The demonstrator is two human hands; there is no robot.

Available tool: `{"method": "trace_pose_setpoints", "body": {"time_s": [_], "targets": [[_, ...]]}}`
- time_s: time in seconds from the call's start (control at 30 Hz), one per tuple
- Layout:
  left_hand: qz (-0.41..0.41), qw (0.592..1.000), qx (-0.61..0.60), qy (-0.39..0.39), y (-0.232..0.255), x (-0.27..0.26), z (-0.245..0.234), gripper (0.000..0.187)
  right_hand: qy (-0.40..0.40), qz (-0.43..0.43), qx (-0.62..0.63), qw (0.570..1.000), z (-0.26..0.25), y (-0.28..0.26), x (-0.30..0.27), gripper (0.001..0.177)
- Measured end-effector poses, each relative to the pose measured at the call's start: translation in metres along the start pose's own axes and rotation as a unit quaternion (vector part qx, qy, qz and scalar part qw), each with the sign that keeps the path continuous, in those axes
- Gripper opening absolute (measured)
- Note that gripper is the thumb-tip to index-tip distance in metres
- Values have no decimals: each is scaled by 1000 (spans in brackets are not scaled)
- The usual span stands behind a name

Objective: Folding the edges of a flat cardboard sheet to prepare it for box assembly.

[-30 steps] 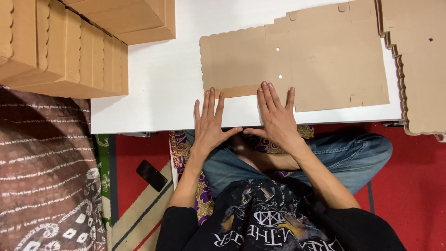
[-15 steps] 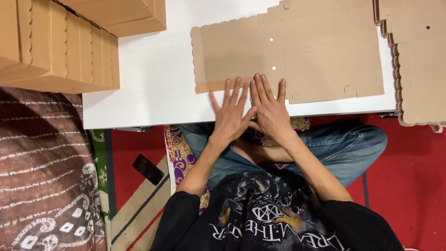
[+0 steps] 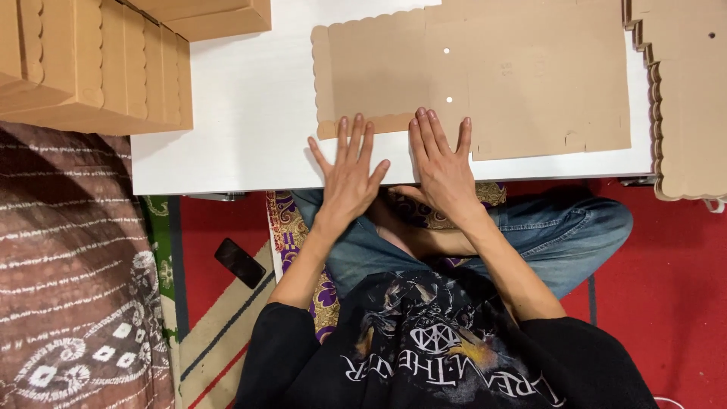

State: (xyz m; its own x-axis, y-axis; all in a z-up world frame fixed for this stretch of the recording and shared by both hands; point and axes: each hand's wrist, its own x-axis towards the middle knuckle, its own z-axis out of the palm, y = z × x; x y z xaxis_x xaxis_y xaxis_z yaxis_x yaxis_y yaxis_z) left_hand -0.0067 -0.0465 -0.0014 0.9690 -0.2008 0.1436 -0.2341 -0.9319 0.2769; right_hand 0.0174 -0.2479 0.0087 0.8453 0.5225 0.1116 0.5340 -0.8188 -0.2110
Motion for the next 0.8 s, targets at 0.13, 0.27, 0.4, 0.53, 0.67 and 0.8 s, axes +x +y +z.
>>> {"method": "trace_pose_setpoints", "body": {"time_s": [0.13,0.27,0.4,0.53,0.67,0.8], "targets": [[-60,997,-12,-49,-11,-4,-19,74,-1,2,-8,1000,-3,-1,0,121],[-30,999,-25,-27,-30,-12,-10,74,-3,8,-4,1000,-3,-4,1,121],[-10,1000,-24,-12,-31,-13,-7,79,-10,15,-3,1000,-2,-18,8,127],[-13,1000,-17,-9,-34,-12,-2,79,6,-20,-84,996,13,-39,26,129],[-15,999,-29,-9,-34,-12,-5,78,8,-78,-113,990,23,-54,45,134],[-13,1000,-19,3,-34,-12,-4,77,-1,-104,-33,994,25,-53,50,131]]}}
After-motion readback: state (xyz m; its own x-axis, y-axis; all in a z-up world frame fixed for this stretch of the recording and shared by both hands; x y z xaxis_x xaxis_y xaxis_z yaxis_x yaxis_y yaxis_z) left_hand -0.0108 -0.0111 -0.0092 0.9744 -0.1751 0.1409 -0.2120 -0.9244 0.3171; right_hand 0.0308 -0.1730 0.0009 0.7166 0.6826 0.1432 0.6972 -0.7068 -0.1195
